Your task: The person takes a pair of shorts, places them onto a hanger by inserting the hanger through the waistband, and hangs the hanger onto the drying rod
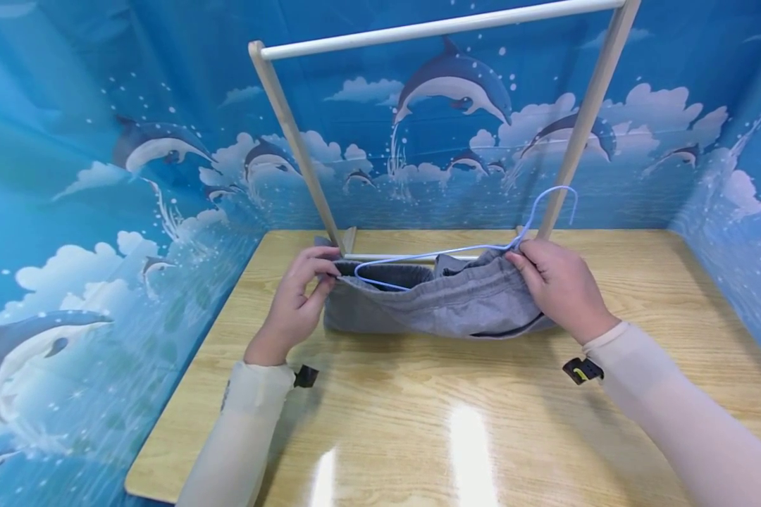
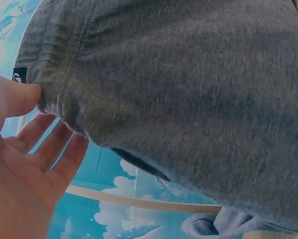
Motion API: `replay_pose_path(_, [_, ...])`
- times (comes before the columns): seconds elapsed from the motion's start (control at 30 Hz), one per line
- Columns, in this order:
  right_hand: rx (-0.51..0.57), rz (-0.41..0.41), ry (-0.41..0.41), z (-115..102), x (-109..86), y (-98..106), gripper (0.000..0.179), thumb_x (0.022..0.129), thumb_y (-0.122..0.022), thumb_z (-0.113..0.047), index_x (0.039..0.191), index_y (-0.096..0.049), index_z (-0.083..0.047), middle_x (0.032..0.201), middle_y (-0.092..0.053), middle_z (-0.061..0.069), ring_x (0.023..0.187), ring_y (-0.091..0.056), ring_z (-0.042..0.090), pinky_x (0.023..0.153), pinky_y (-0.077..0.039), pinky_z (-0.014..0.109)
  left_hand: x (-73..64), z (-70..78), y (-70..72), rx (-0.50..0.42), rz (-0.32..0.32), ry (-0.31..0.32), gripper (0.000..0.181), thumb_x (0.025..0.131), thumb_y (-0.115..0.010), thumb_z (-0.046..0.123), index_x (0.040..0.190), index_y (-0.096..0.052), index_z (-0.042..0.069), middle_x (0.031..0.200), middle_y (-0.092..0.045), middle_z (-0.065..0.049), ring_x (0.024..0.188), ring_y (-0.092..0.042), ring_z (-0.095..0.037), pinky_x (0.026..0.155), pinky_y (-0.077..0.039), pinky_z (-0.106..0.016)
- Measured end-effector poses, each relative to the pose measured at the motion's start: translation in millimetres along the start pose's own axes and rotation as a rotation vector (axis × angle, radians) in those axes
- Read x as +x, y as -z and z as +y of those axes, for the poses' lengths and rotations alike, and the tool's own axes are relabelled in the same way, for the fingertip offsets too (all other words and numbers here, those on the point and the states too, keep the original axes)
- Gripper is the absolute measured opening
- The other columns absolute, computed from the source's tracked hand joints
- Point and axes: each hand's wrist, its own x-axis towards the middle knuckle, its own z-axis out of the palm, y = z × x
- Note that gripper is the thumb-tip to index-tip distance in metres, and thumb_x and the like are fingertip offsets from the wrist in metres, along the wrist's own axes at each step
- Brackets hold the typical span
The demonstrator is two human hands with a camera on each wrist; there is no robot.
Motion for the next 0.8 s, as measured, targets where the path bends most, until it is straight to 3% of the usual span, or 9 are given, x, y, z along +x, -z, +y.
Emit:
replay_pose_path(0.33, [0.019,-0.046,0.022,-16.5,-1.5,0.8,0.018,0.092,-0.076,-0.003,0.085,-0.065,-0.015,0.066,-0.046,-0.009,0.058,-0.037,0.007,0.055,-0.032,0.025,5.9,4.6,-7.5,-0.059,0.019,-0.033,0.016,0.104,-0.057,-0.001,0.113,-0.067,0.007,0.125,-0.068,-0.006,0.115,-0.064,-0.019,0.091,-0.055,-0.040])
replay_pose_path(0.47, [0.069,-0.012,0.024,-23.1,-1.7,0.0,0.019,0.091,-0.076,-0.001,0.085,-0.066,-0.015,0.067,-0.046,-0.009,0.058,-0.036,0.006,0.055,-0.029,0.021,4.7,7.0,-9.6,-0.074,0.018,0.037,0.026,0.104,-0.060,0.005,0.129,-0.062,0.009,0.121,-0.069,-0.006,0.108,-0.066,-0.018,0.087,-0.057,-0.042])
replay_pose_path(0.67, [0.132,0.028,0.013,-28.1,-3.1,-1.4,0.019,0.092,-0.075,0.001,0.087,-0.069,-0.016,0.069,-0.046,-0.010,0.058,-0.035,0.004,0.054,-0.029,0.019,5.5,5.8,-13.3,-0.130,0.032,0.172,0.048,0.104,-0.064,0.015,0.150,-0.050,0.014,0.128,-0.068,-0.006,0.117,-0.065,-0.019,0.098,-0.054,-0.043])
replay_pose_path(0.73, [0.152,0.039,0.019,-29.2,-3.6,-1.7,0.019,0.090,-0.075,0.002,0.087,-0.069,-0.016,0.069,-0.047,-0.010,0.060,-0.036,0.003,0.055,-0.030,0.019,6.4,3.5,-15.0,-0.115,0.032,0.223,0.047,0.104,-0.064,0.023,0.149,-0.052,0.016,0.129,-0.067,-0.003,0.117,-0.064,-0.016,0.099,-0.054,-0.041])
replay_pose_path(0.8, [0.170,0.043,0.026,-30.2,-3.8,-1.8,0.021,0.090,-0.076,0.003,0.087,-0.069,-0.016,0.070,-0.048,-0.010,0.061,-0.037,0.003,0.056,-0.031,0.019,7.7,-0.2,-17.2,-0.082,0.026,0.253,0.035,0.105,-0.062,0.030,0.136,-0.063,0.015,0.117,-0.069,-0.002,0.106,-0.064,-0.014,0.091,-0.056,-0.039])
